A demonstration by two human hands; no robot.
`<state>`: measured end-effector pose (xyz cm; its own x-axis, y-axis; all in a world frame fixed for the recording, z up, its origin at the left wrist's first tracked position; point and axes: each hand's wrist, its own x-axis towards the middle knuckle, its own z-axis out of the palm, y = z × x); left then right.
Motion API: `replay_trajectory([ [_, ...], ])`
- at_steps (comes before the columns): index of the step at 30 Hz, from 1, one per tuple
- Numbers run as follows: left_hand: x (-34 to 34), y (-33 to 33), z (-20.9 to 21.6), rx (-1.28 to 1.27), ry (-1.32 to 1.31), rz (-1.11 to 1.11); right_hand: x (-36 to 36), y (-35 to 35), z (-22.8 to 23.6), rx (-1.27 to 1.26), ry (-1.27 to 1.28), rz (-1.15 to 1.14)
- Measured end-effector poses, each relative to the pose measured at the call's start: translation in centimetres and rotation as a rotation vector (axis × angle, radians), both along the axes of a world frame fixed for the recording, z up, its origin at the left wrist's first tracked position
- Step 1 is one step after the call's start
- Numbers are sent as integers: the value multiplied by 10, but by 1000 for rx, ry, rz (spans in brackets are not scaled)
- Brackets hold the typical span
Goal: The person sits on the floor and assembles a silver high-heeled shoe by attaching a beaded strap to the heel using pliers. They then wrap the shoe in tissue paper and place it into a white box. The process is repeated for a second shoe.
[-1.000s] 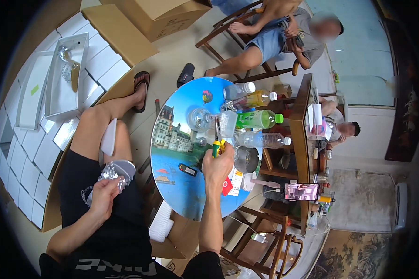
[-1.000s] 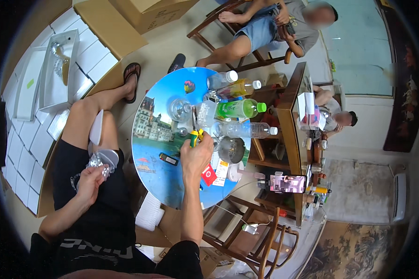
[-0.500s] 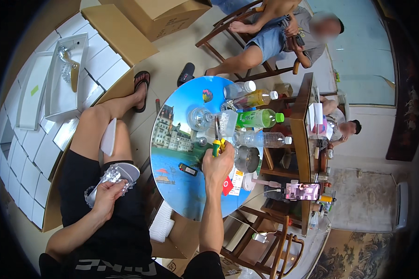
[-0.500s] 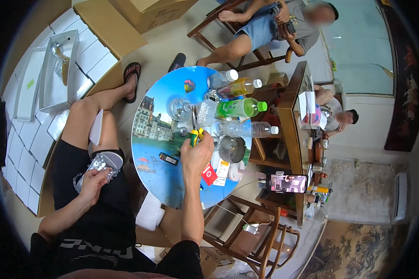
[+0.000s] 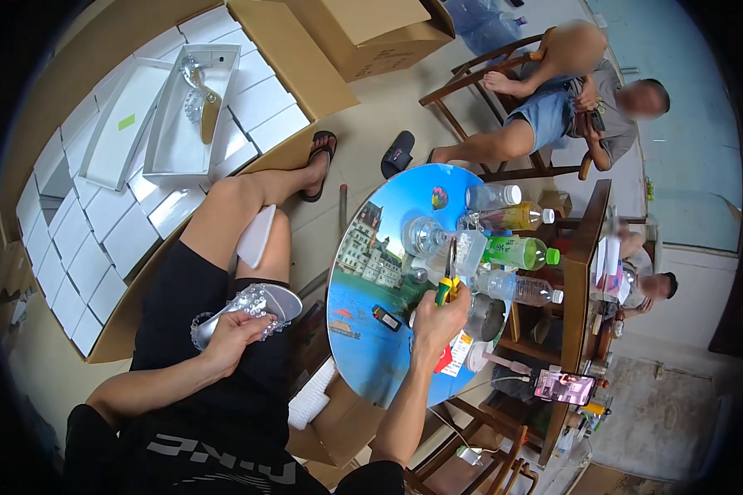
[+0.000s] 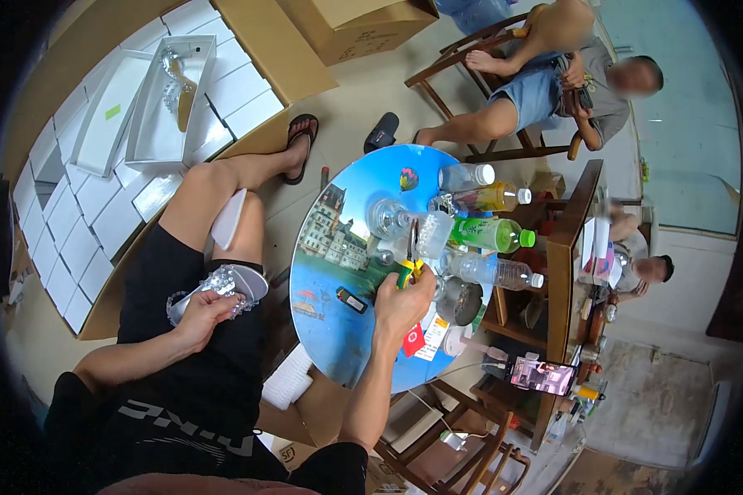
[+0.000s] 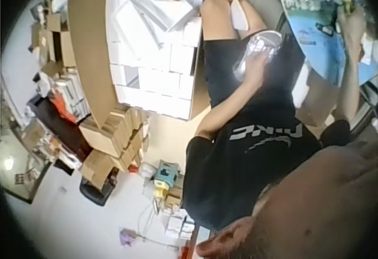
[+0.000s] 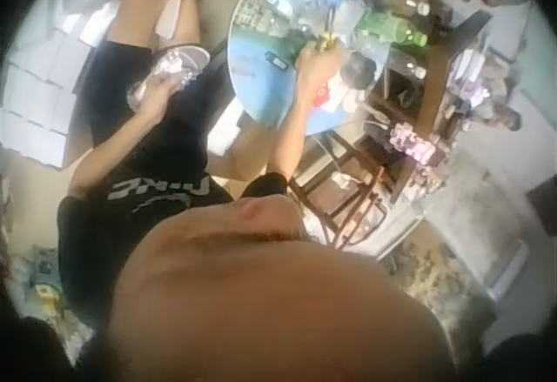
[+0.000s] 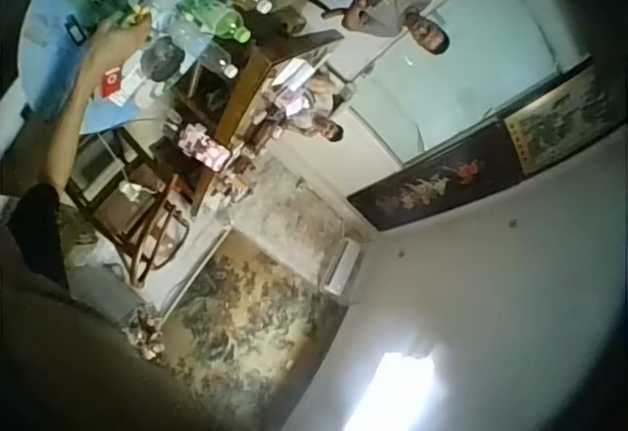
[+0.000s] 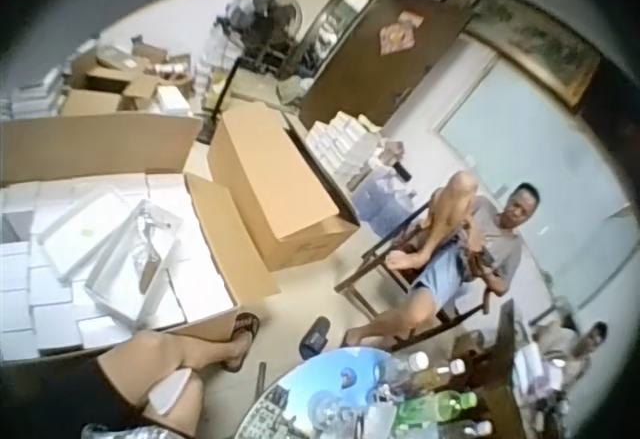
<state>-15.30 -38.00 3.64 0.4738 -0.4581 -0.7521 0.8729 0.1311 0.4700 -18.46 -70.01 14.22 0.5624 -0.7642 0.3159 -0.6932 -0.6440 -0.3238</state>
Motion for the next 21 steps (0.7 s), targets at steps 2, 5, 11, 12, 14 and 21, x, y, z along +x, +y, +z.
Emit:
replay_trajectory([
  [2,0,-1,2,2,2,3,1,0,0,9,2,-12],
  [5,-1,-1,-1,-9,12,7,2,2,5,26,18,-19],
  [11,-2,0,-4,-19,12,-1,1,0,1,-9,41,-14],
  [12,-1,1,-4,-18,9,3,3,2,2,-1,37,-15],
  [14,-1,2,-5,-13,6,15,6,3,2,16,31,-6],
  [21,-2,1,-4,-26,18,15,4,3,5,10,33,-10],
])
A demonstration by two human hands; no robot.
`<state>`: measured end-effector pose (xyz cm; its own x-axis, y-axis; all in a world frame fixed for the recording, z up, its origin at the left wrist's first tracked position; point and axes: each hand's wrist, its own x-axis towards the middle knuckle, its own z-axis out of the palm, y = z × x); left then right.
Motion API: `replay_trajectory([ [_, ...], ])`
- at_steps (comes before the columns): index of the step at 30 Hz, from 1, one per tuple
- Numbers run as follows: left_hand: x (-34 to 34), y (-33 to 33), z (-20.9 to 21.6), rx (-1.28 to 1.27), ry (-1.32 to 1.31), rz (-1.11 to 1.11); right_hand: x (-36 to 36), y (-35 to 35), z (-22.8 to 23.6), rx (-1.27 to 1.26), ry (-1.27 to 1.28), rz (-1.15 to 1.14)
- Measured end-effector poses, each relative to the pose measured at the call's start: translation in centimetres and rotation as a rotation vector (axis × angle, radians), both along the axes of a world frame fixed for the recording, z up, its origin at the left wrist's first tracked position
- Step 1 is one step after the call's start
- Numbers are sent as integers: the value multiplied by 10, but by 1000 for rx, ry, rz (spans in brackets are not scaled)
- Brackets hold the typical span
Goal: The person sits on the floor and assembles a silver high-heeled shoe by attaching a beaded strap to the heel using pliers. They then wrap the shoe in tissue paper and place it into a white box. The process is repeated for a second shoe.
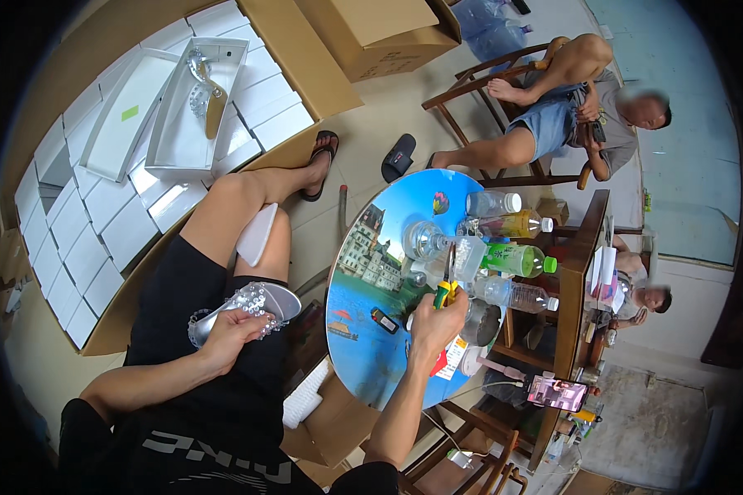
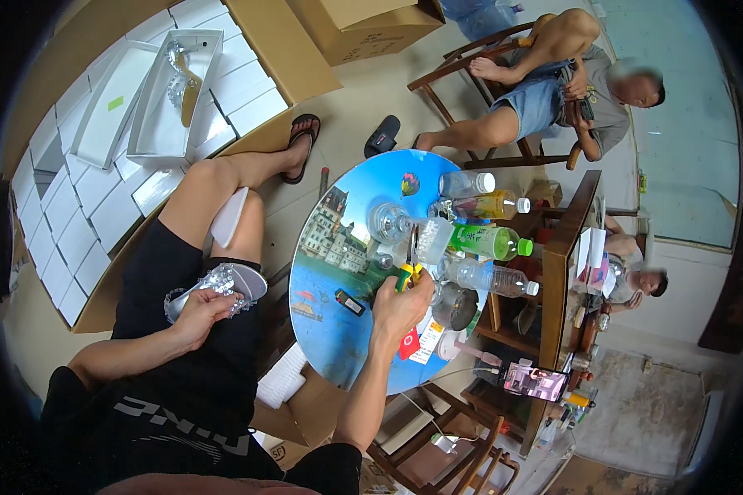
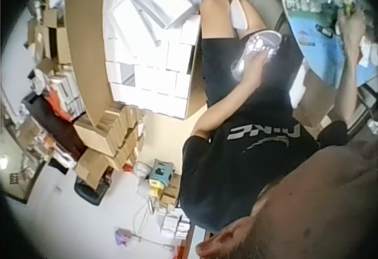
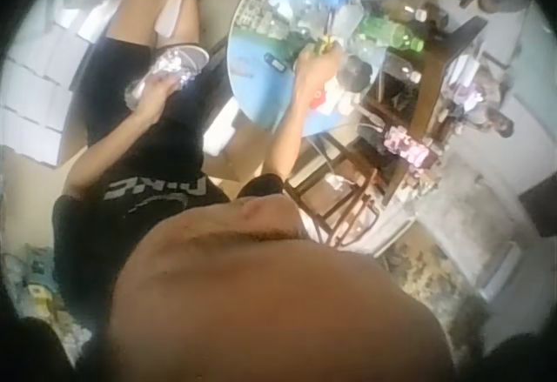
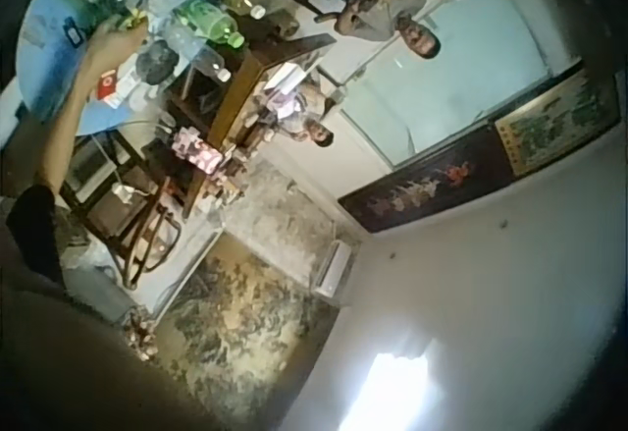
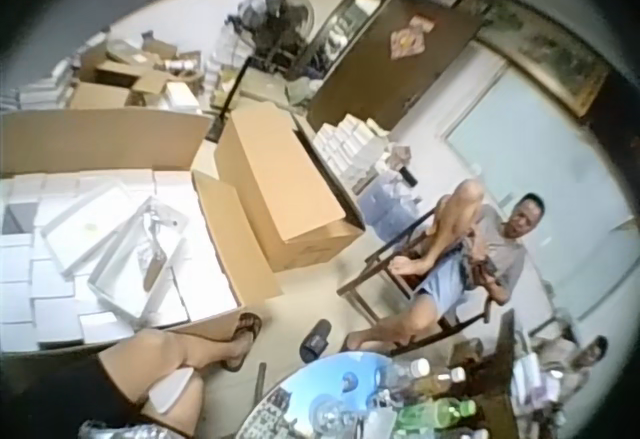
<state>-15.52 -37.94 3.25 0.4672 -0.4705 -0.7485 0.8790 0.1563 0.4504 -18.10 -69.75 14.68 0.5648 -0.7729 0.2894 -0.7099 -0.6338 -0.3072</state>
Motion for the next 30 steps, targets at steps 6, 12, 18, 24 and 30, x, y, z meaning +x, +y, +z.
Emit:
replay_trajectory([
  [6,-2,-2,0,2,9,-7,-5,-2,1,-8,-6,-1],
  [12,-1,1,-1,10,12,4,0,-2,-4,20,-3,8],
  [18,-1,1,-2,-9,8,-19,-2,-1,-2,11,-5,1],
  [24,-1,0,-1,-26,14,-16,-4,-4,-2,7,-14,-1],
  [30,0,4,-6,-9,-17,-46,1,-2,-7,22,-8,8],
])
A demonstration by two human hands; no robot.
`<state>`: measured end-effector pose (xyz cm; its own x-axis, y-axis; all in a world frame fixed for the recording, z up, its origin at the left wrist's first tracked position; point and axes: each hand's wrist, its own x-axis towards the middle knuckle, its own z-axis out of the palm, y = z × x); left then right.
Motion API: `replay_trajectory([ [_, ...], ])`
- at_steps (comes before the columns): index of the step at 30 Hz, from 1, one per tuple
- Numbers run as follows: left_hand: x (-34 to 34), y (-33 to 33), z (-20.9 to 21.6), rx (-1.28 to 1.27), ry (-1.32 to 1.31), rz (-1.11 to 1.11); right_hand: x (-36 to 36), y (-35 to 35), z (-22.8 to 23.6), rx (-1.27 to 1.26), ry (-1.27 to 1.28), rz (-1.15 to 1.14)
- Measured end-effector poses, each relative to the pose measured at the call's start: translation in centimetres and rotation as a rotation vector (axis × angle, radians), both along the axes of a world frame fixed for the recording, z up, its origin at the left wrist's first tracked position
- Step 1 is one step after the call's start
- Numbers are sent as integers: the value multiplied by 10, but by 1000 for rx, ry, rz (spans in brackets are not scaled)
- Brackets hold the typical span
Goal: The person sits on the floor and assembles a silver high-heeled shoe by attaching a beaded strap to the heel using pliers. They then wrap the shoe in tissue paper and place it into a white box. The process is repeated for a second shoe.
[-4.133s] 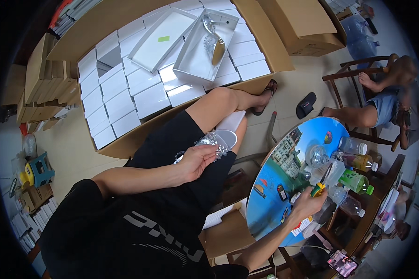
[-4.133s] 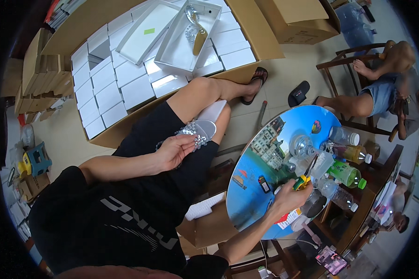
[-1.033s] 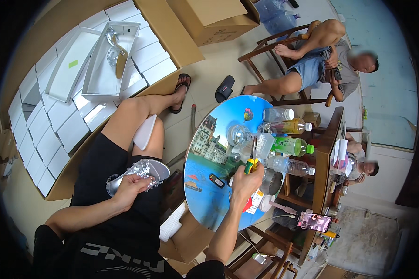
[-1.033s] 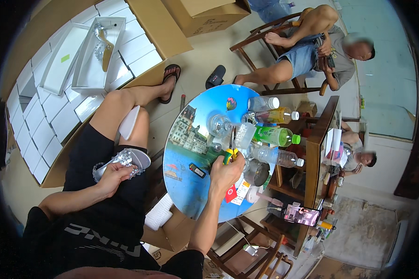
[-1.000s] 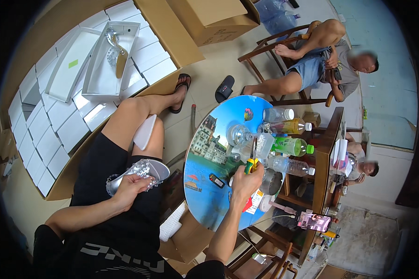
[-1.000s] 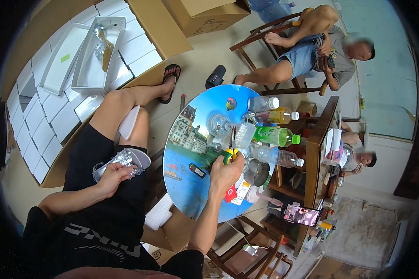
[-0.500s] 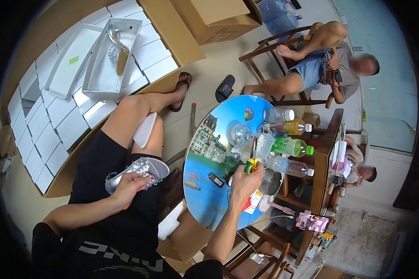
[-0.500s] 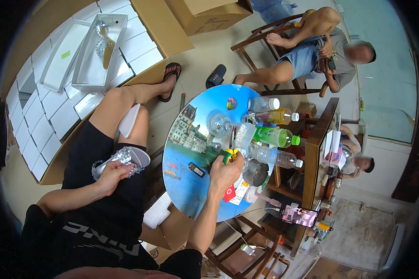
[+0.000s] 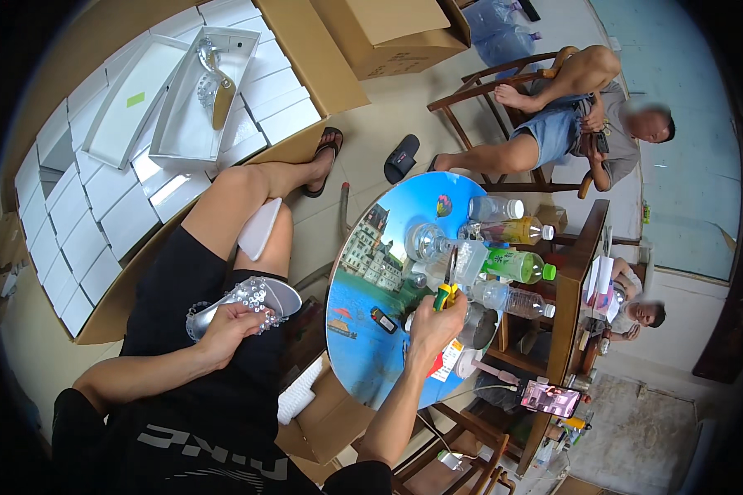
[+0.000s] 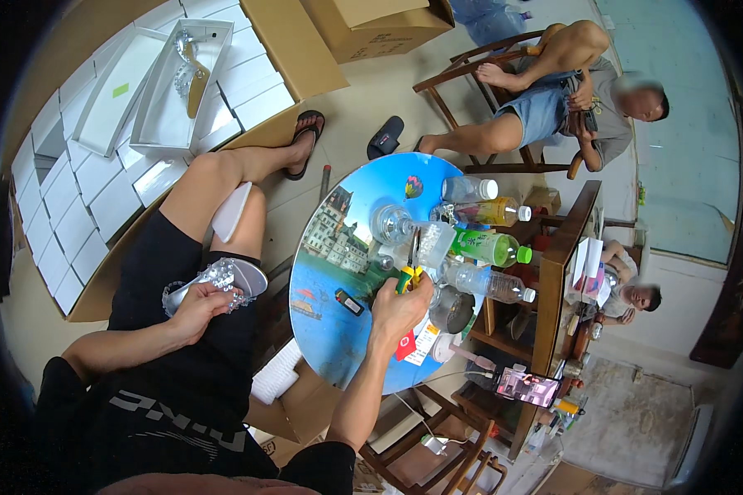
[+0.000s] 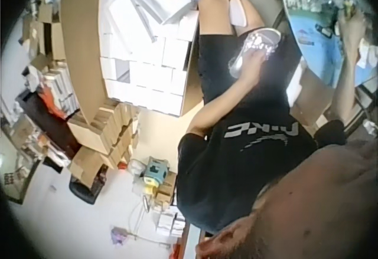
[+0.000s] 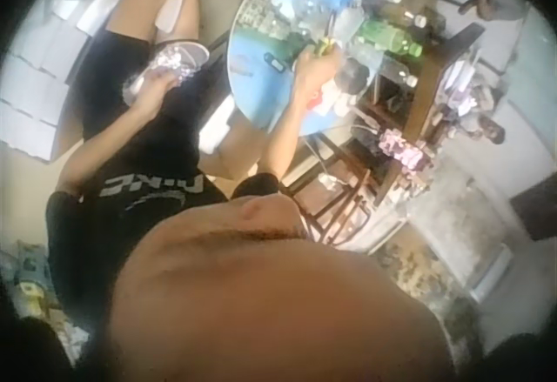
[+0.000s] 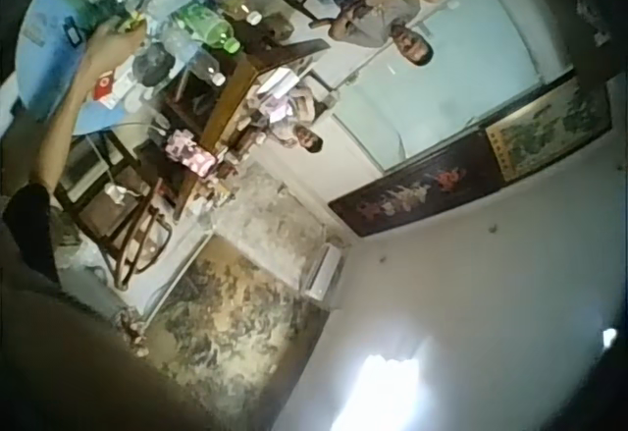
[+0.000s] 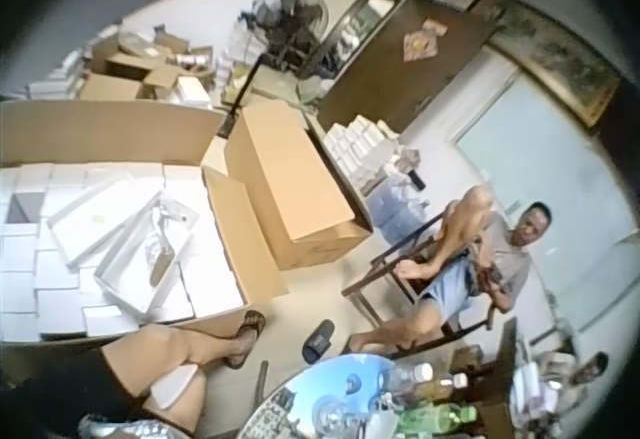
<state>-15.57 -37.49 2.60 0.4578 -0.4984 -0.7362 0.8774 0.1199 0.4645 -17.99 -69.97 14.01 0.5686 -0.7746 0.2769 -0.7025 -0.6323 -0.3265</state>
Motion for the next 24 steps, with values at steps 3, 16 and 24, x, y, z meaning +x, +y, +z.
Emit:
replay_trajectory([
  [3,0,-3,5,8,22,10,-2,0,3,-22,7,-6],
  [16,1,-4,8,-20,33,37,-2,1,5,-31,3,3],
  [24,2,-3,11,-7,34,31,-1,2,7,-29,16,0],
])
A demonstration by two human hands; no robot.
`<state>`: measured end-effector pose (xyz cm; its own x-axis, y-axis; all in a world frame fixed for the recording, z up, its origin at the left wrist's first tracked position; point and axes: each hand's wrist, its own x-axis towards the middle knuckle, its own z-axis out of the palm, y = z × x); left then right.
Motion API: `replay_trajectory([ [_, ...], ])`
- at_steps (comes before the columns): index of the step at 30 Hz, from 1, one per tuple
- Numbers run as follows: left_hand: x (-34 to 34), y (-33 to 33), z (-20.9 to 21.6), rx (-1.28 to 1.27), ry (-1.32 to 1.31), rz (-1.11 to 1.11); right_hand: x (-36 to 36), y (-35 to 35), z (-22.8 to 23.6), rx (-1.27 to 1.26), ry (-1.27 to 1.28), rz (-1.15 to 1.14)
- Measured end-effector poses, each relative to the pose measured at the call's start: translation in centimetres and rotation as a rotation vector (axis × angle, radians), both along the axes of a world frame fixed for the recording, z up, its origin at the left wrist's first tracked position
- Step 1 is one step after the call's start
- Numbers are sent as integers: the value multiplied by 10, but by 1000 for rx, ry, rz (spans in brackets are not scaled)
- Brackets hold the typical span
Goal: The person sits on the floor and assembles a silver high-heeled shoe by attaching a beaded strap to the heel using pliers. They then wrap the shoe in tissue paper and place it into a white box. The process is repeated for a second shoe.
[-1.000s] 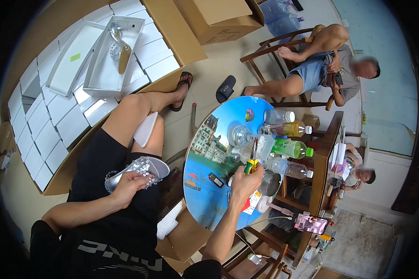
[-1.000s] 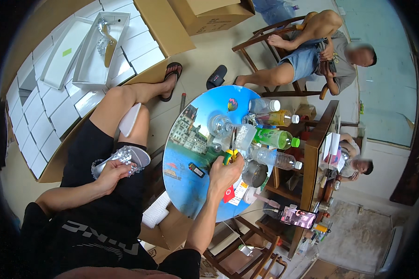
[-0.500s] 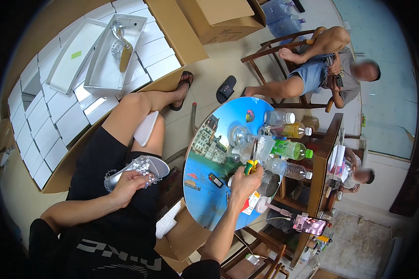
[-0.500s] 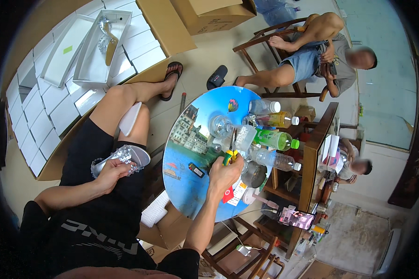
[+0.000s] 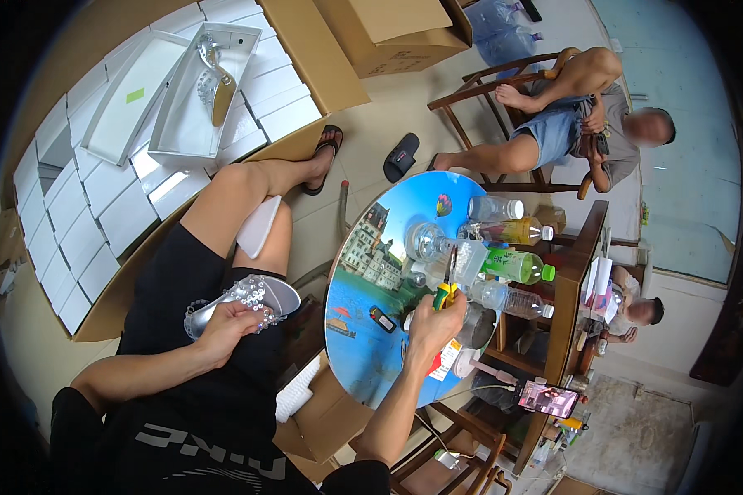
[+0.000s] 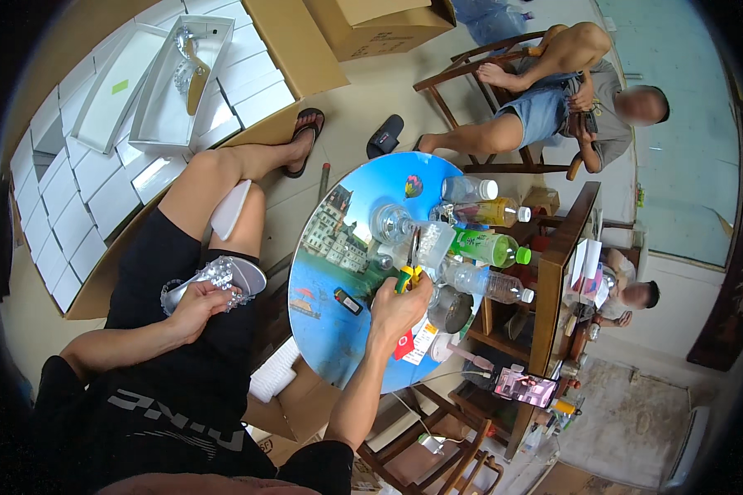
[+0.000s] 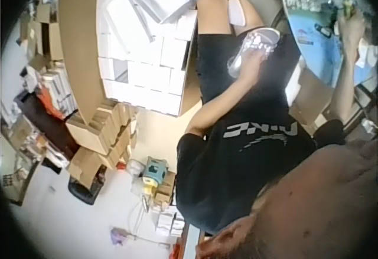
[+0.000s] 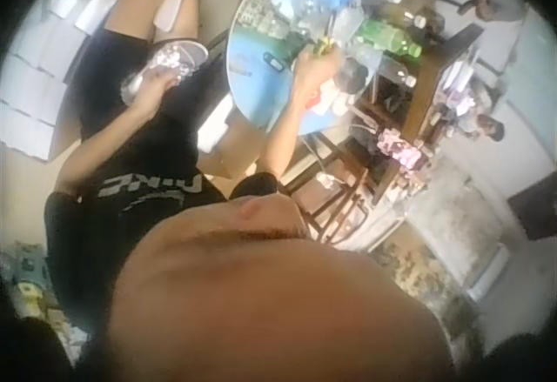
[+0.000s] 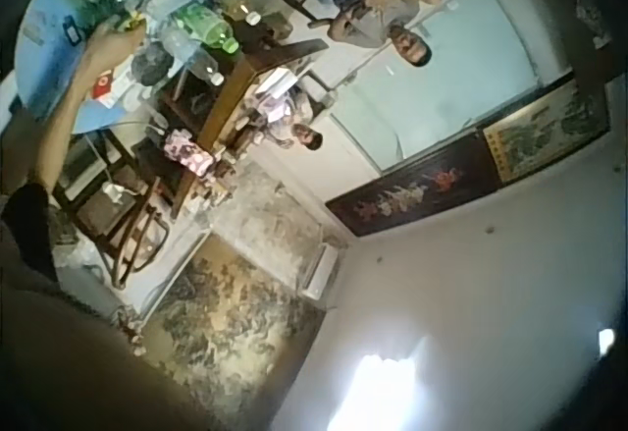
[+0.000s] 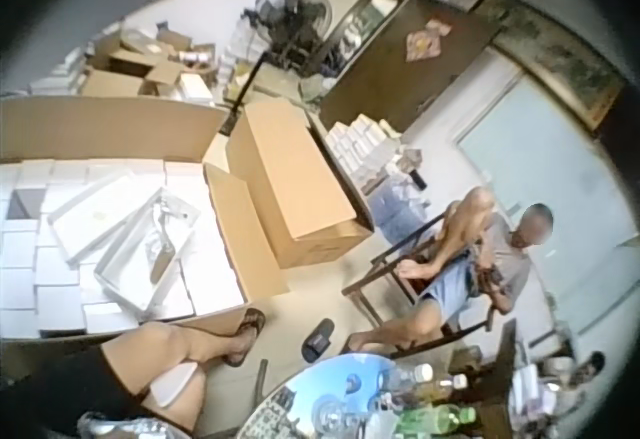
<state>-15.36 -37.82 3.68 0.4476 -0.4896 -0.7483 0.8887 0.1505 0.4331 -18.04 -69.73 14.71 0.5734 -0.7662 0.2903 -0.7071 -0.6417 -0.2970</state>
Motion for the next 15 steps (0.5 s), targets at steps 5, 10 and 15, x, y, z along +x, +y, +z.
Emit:
replay_trajectory([
  [5,1,0,3,2,-4,12,1,-1,-4,-13,-14,8],
  [10,1,-4,3,-28,12,-1,-4,-2,3,-36,-2,-6],
  [15,2,-1,3,13,7,31,2,-2,-5,4,-2,11],
])
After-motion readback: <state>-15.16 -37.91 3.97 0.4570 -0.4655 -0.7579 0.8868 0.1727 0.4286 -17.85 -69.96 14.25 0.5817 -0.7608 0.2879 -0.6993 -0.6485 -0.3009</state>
